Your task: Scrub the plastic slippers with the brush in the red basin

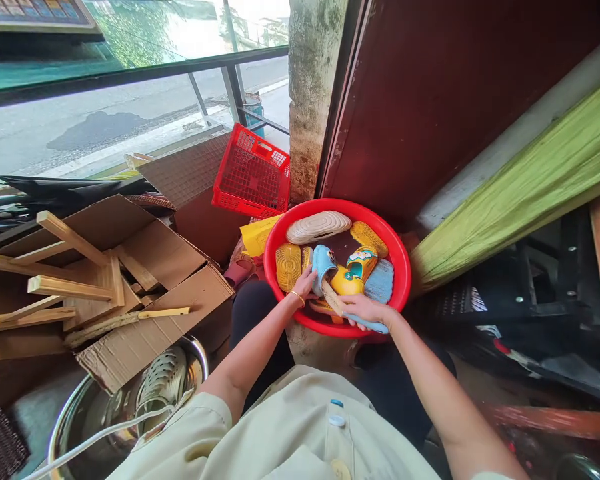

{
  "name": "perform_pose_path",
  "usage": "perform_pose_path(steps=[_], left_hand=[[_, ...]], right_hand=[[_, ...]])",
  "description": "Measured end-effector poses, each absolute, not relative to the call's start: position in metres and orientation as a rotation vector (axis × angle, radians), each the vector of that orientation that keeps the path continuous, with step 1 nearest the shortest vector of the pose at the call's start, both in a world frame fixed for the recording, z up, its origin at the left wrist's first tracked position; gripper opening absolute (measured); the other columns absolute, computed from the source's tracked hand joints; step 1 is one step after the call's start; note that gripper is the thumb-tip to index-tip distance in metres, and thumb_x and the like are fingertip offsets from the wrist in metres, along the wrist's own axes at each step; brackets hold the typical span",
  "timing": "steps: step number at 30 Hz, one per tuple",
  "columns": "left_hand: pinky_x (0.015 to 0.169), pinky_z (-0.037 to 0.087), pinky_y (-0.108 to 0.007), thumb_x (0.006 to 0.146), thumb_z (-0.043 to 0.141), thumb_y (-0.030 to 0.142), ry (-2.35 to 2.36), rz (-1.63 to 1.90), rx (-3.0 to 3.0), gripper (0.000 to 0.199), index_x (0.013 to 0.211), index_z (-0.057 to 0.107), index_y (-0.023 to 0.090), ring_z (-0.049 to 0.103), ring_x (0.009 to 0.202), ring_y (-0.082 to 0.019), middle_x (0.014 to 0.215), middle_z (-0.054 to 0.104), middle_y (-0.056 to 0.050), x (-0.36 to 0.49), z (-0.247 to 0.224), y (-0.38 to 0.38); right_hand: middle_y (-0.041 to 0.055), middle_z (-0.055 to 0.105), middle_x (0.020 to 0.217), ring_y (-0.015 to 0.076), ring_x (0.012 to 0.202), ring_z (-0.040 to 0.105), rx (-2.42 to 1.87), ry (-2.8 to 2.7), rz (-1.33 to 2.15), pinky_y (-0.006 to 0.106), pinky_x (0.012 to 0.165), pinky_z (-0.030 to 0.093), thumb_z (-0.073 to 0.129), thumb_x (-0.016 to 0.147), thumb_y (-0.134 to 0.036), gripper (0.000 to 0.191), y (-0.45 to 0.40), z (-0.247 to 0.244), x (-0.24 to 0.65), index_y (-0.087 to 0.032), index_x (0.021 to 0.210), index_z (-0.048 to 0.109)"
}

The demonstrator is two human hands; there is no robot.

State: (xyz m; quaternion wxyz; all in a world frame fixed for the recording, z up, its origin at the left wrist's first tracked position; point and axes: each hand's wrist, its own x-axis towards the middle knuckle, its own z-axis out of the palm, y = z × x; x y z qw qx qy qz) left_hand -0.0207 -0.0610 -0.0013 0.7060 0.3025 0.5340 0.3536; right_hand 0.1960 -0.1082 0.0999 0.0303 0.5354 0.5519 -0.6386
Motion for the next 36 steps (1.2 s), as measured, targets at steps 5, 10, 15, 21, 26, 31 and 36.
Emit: perform_pose_path(steps=[5, 10, 15, 21, 26, 31, 36], left_hand=[[0.07, 0.06, -0.032, 0.089, 0.068, 0.059, 1.285, 0.753, 0.766, 0.091, 0.166, 0.026, 0.034, 0.066, 0.111, -0.031, 0.156, 0.051, -0.013, -0.017, 0.001, -0.058], [0.07, 0.06, -0.035, 0.084, 0.075, 0.057, 1.28, 0.767, 0.847, 0.097, 0.164, 0.03, 0.028, 0.069, 0.099, -0.028, 0.145, 0.061, -0.015, -0.016, -0.009, -0.059], [0.092, 0.059, -0.039, 0.083, 0.077, 0.048, 1.232, 0.944, 0.95, 0.09, 0.16, 0.04, 0.02, 0.07, 0.107, -0.028, 0.13, 0.071, -0.013, -0.019, -0.02, -0.057], [0.113, 0.047, -0.041, 0.079, 0.08, 0.042, 1.207, 1.026, 0.976, 0.084, 0.152, 0.051, 0.014, 0.059, 0.132, -0.032, 0.141, 0.066, -0.014, -0.02, -0.03, -0.05], [0.118, 0.042, -0.043, 0.078, 0.082, 0.043, 1.192, 1.081, 0.834, 0.08, 0.15, 0.055, 0.019, 0.055, 0.138, -0.032, 0.145, 0.064, -0.012, -0.016, -0.039, -0.043], [0.116, 0.044, -0.044, 0.085, 0.073, 0.052, 1.113, 1.078, 0.842, 0.071, 0.147, 0.058, 0.021, 0.059, 0.133, -0.031, 0.138, 0.068, -0.011, -0.015, -0.043, -0.04], [0.12, 0.04, -0.045, 0.085, 0.072, 0.056, 1.108, 1.051, 0.97, 0.074, 0.148, 0.057, 0.02, 0.055, 0.138, -0.031, 0.144, 0.064, -0.012, -0.018, -0.046, -0.04]], right_hand=[[-0.0024, 0.063, 0.065, 0.0098, 0.042, 0.054, 1.674, 1.747, -2.015, 0.018, 0.042, 0.042, 0.051, 0.101, -0.037, 0.038, -0.125, 0.101, 0.188, -0.021, 0.134, 0.062], [-0.002, 0.062, 0.065, 0.0102, 0.042, 0.052, 2.136, 1.766, -1.855, 0.018, 0.042, 0.041, 0.047, 0.102, -0.033, 0.032, -0.101, 0.078, 0.145, -0.019, 0.129, 0.06], [0.0002, 0.063, 0.078, 0.0108, 0.049, 0.056, 2.339, 1.83, -1.726, 0.02, 0.049, 0.047, 0.04, 0.105, -0.036, 0.032, -0.065, 0.058, 0.116, -0.019, 0.128, 0.056], [-0.0037, 0.059, 0.064, 0.0098, 0.043, 0.052, 2.093, 1.803, -1.785, 0.017, 0.045, 0.04, 0.044, 0.102, -0.026, 0.036, -0.061, 0.069, 0.138, -0.017, 0.134, 0.058], [-0.0044, 0.061, 0.059, 0.0106, 0.042, 0.054, 1.795, 1.738, -1.886, 0.018, 0.044, 0.043, 0.055, 0.097, -0.025, 0.044, -0.096, 0.096, 0.177, -0.02, 0.14, 0.06], [-0.0054, 0.059, 0.063, 0.0098, 0.042, 0.054, 1.593, 1.729, -2.045, 0.019, 0.043, 0.045, 0.055, 0.099, -0.034, 0.045, -0.134, 0.108, 0.196, -0.024, 0.143, 0.058], [-0.0041, 0.061, 0.065, 0.0093, 0.042, 0.054, 1.989, 1.765, -1.961, 0.017, 0.042, 0.044, 0.051, 0.102, -0.034, 0.037, -0.123, 0.084, 0.165, -0.023, 0.136, 0.059]])
